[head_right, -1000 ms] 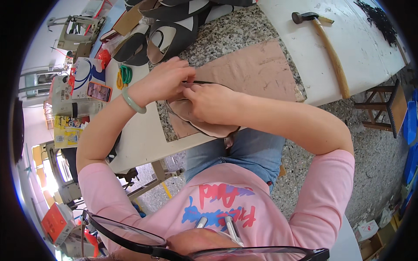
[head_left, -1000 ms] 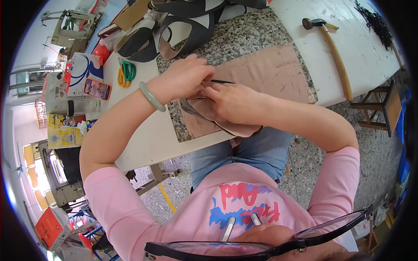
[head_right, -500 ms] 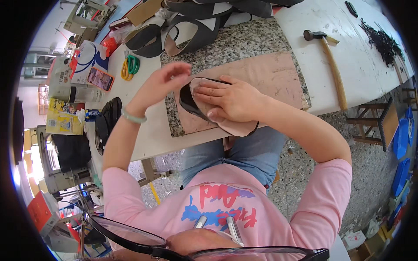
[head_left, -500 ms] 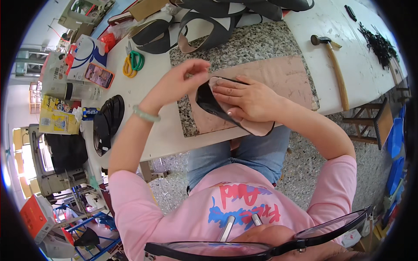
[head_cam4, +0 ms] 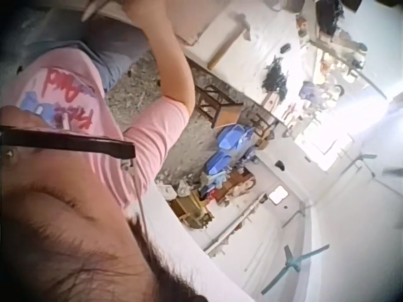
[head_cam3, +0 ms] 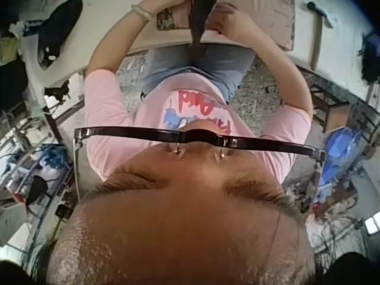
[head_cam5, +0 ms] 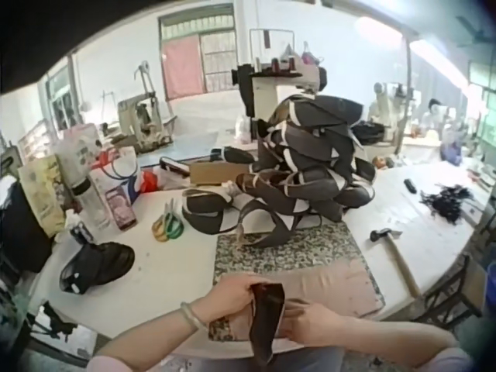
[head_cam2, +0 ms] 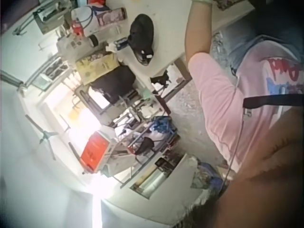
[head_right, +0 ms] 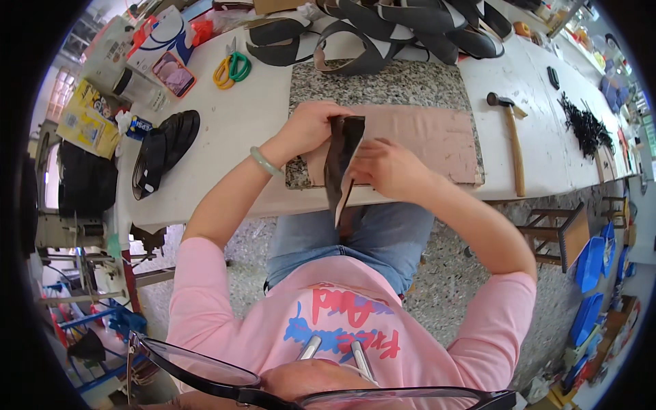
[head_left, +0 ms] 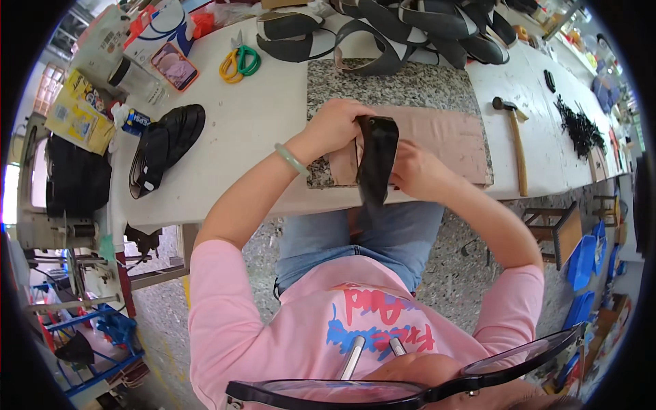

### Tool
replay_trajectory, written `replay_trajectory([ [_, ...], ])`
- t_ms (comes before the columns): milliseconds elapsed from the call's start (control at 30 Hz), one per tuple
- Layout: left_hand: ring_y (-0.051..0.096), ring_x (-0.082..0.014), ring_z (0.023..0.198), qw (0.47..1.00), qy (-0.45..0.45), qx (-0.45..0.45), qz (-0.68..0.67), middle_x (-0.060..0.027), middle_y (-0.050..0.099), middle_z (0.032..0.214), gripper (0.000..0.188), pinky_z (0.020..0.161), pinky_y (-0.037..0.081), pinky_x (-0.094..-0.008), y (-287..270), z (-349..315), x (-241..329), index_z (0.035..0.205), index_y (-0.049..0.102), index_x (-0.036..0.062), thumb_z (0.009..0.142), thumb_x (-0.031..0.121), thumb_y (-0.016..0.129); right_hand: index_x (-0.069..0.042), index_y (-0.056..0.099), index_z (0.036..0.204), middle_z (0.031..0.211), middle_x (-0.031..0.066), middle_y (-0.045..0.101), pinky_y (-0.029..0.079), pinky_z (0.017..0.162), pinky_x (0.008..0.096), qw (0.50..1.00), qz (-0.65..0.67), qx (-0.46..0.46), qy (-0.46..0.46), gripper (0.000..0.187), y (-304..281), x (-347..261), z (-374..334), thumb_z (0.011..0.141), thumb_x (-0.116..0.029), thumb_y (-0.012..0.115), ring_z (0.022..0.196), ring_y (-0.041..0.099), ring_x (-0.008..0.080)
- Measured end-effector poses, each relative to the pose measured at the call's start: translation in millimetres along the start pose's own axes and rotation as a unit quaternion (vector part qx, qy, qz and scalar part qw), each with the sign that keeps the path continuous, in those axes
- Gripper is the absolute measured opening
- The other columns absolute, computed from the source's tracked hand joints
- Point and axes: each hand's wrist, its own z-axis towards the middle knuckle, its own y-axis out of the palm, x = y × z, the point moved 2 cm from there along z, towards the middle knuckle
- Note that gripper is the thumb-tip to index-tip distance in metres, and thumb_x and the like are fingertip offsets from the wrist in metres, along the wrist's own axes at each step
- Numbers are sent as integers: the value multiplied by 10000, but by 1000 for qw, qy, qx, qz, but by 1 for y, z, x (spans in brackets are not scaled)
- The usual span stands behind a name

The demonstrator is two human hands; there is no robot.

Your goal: Applying adhesive to shoe components and folding the edges during assembly.

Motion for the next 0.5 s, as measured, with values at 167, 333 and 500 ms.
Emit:
replay_trajectory([
  [167,634,-364,789,997,-21,31,63,-184,663,819,191,729,511,-420,-2,5,-16,870,710,51,731,160,639,-68,623,1169,1126,112,618,455,957,367,996,-27,89,-7,365,27,-3,-2,806,-53,586,1078,588,254],
  [333,652,-317,712,998,-57,31,27,-167,666,778,222,651,508,-361,-2,8,-12,882,714,50,765,238,702,-64,659,969,990,107,641,501,798,382,984,-58,-126,113,165,32,28,28,807,-62,626,911,626,275],
  [500,639,-283,672,995,-89,-37,-6,-150,661,744,215,641,498,-327,3,15,-9,936,713,54,798,217,686,-42,635,1006,885,124,661,491,755,376,954,90,279,58,231,80,92,11,786,-79,695,834,639,298],
])
